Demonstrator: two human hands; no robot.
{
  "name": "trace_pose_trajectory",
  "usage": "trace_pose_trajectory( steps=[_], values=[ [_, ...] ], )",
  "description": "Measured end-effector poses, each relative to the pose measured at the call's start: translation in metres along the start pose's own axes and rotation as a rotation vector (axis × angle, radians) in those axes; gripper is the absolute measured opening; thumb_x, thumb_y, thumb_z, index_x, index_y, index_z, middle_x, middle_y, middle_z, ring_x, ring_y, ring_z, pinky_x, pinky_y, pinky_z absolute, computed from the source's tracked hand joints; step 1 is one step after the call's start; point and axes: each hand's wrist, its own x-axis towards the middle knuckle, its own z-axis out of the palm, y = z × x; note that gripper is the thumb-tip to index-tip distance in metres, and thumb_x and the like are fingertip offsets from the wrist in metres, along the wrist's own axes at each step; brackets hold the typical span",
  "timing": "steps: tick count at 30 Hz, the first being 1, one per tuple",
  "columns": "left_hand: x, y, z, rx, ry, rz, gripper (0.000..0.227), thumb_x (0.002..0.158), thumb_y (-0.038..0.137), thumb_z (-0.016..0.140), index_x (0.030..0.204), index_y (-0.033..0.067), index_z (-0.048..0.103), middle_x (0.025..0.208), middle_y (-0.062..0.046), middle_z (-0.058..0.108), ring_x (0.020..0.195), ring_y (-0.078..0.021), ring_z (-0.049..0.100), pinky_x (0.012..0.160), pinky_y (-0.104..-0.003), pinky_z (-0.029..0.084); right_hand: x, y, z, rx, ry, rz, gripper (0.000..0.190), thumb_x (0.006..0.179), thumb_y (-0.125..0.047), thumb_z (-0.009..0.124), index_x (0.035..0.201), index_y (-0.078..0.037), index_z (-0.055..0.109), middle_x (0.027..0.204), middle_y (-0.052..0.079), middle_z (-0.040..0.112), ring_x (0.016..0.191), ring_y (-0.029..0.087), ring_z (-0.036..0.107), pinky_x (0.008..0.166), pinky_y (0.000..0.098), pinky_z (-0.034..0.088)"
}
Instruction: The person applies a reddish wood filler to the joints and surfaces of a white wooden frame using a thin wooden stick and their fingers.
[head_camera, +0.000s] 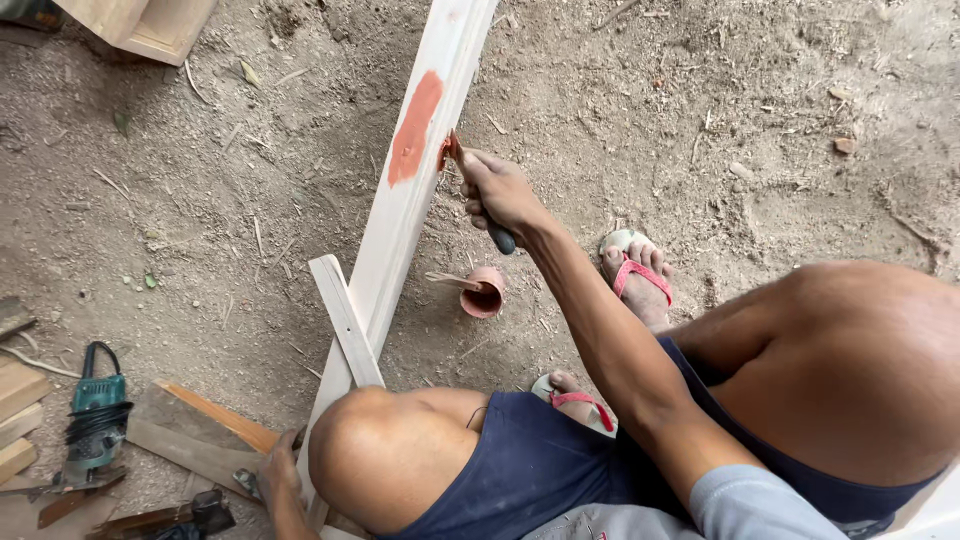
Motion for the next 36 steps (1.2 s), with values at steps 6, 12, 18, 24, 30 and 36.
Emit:
trace_pose_trajectory(
  steps=[6,12,18,24,30,36],
  values=[
    [-0.001,0.01,-0.002,0.06,-0.015,-0.032,0.055,0.089,0.04,0.07,0.12,-0.0061,0.073,0.114,-0.021,0.073,0.101,-0.0311,0.066,0.088,-0.04,0.048,-0.014,0.007,0.021,-0.269,-0.059,-0.055,0.043,0.111,-0.031,0.04,0.133,-0.005,0.065,0.064,-0.002,0.05,0.047,0.01,0.044,0.041,0.0275,0.043],
    [0.001,0.003,-0.001,-0.091,-0.021,-0.023,0.052,0.088,0.037,0.071,0.114,-0.0088,0.073,0.111,-0.019,0.073,0.094,-0.0291,0.067,0.082,-0.039,0.051,-0.021,0.014,-0.008,-0.426,-0.044,-0.07,0.047,0.107,-0.031,0.038,0.152,-0.02,0.048,0.061,-0.004,0.046,0.047,0.008,0.041,0.041,0.0272,0.043],
    [0.022,-0.013,0.0,-0.123,-0.044,-0.023,0.052,0.089,0.037,0.071,0.114,-0.0087,0.072,0.114,-0.018,0.072,0.099,-0.028,0.065,0.085,-0.038,0.049,0.017,0.025,-0.011,-0.478,0.107,-0.175,0.048,0.112,-0.031,0.039,0.156,-0.018,0.051,0.076,0.009,0.056,0.06,0.017,0.046,0.052,0.0346,0.045],
    [0.017,-0.013,-0.004,-0.154,-0.055,-0.049,0.052,0.089,0.037,0.071,0.115,-0.0081,0.072,0.115,-0.017,0.071,0.101,-0.0277,0.065,0.087,-0.038,0.049,-0.008,0.041,0.007,-0.547,-0.009,-0.431,0.044,0.107,-0.032,0.048,0.146,-0.012,0.056,0.143,0.024,0.06,0.131,0.032,0.061,0.109,0.0467,0.05],
    [0.016,-0.008,-0.009,-0.159,-0.067,-0.056,0.052,0.089,0.037,0.071,0.116,-0.0076,0.072,0.116,-0.017,0.071,0.103,-0.0274,0.064,0.088,-0.037,0.048,-0.008,-0.006,-0.012,-0.648,0.186,0.121,0.044,0.112,-0.032,0.042,0.152,-0.027,0.058,0.124,0.037,0.066,0.116,0.049,0.061,0.102,0.0579,0.05],
    [0.016,-0.003,-0.018,-0.141,-0.088,-0.061,0.052,0.089,0.037,0.071,0.116,-0.007,0.072,0.118,-0.016,0.071,0.105,-0.0271,0.064,0.09,-0.037,0.048,0.012,0.036,-0.005,-0.653,0.082,-0.582,0.045,0.109,-0.038,0.047,0.147,-0.015,0.057,0.146,0.027,0.055,0.126,0.043,0.056,0.099,0.0592,0.048]
  ],
)
